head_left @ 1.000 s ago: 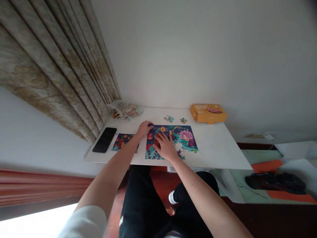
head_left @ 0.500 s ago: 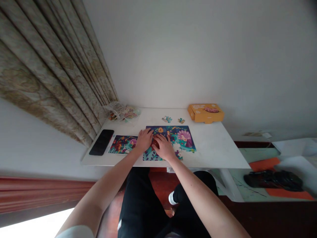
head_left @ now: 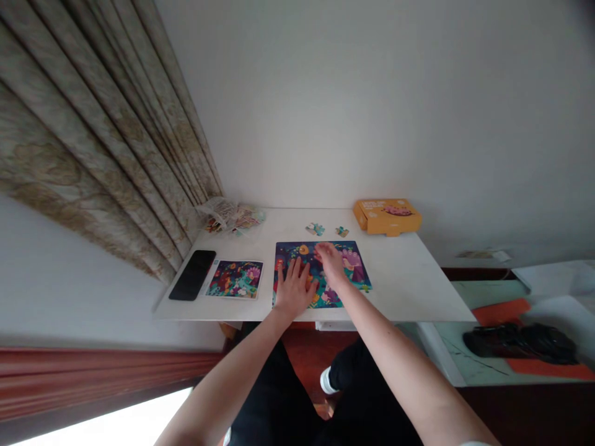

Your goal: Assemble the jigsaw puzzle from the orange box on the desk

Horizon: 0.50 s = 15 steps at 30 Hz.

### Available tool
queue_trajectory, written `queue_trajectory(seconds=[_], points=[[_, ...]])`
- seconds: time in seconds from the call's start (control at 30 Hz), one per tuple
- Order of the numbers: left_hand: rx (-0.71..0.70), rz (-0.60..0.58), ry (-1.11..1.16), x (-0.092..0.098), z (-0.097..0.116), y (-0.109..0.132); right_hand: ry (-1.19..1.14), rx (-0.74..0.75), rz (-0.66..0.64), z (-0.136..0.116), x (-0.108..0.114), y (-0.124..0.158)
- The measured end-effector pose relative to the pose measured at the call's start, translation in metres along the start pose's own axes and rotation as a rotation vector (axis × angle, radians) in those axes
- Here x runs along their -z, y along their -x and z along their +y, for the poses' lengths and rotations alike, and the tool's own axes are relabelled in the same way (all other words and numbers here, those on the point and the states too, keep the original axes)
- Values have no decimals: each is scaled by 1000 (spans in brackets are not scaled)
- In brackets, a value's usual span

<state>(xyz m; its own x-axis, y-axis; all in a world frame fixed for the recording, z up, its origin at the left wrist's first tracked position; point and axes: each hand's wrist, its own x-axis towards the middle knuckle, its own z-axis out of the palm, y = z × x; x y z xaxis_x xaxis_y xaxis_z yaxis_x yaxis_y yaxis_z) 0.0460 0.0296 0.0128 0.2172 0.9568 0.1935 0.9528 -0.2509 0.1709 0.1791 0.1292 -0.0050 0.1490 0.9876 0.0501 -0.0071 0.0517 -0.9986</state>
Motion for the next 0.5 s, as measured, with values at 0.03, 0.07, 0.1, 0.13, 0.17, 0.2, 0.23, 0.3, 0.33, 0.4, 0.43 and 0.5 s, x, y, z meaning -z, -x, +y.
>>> queue_trajectory(seconds=[0.03,0.07,0.1,0.13,0.17,0.2,0.23,0.3,0.33,0.4,0.43,0.5], points=[[-4,9,3,0,3,3,65,47,-1,-3,2,-13],[-10,12,7,-1,6,5,164,114,2,-5,4,-26],[-17,12,11,-1,8,7,290,181,9,-8,6,-38],[-23,10,16,0,10,9,430,234,5,-11,6,-50],[-26,9,22,0,11,10,573,274,-13,-13,6,-61],[-25,8,27,0,12,11,702,301,-42,-14,5,-71],[-22,9,32,0,13,12,812,314,-76,-15,4,-79],[-13,11,45,0,14,13,973,312,-137,-15,-1,-91],[-10,12,53,0,15,13,1027,302,-155,-15,-4,-96],[-7,12,74,0,15,12,1105,271,-171,-14,-10,-103],[-6,13,86,0,15,12,1133,256,-173,-13,-13,-106],[-10,22,109,-1,15,12,1169,236,-174,-12,-17,-110]])
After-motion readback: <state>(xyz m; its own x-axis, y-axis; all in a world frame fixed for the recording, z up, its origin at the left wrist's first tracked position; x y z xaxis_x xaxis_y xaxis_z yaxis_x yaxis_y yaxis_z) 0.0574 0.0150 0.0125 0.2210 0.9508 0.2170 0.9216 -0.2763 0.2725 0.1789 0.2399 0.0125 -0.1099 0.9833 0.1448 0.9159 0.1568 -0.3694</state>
